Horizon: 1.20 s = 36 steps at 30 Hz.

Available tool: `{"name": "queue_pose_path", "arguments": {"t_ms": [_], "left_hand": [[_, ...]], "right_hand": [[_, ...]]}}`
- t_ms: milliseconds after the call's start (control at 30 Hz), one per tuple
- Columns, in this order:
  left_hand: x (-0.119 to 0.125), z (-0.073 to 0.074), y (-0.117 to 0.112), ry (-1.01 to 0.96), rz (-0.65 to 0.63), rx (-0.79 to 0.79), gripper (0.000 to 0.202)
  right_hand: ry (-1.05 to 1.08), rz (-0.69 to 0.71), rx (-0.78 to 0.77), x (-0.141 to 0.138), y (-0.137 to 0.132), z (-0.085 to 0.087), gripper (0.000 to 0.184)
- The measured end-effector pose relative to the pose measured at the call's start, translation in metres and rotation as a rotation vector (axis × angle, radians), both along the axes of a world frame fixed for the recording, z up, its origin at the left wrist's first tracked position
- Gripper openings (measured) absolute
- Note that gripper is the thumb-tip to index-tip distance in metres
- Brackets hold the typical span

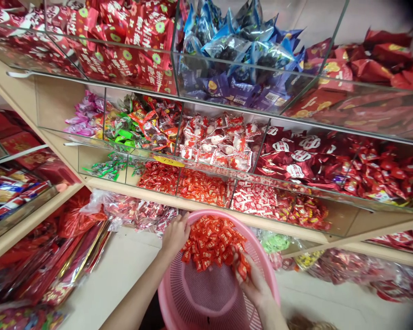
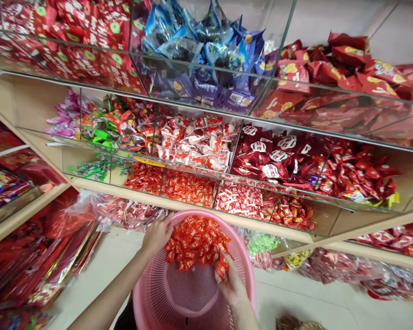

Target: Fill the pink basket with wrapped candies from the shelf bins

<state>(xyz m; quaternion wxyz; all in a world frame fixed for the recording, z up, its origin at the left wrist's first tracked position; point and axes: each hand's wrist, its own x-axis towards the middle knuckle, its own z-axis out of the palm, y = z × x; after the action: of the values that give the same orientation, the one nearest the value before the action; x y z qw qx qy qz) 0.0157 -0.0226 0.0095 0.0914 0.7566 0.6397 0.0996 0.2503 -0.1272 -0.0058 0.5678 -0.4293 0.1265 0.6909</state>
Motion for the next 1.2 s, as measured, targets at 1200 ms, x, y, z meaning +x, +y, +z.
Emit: {"name": "queue_pose_path", "arguments": {"t_ms": [1200], "left_hand": [[0.000, 0.001, 0.000, -0.016, 0.016, -0.021, 0.044]], "right_hand": [[-0.159, -0.081, -0.035, 0.004, 0.038, -0.005, 0.011]]}}
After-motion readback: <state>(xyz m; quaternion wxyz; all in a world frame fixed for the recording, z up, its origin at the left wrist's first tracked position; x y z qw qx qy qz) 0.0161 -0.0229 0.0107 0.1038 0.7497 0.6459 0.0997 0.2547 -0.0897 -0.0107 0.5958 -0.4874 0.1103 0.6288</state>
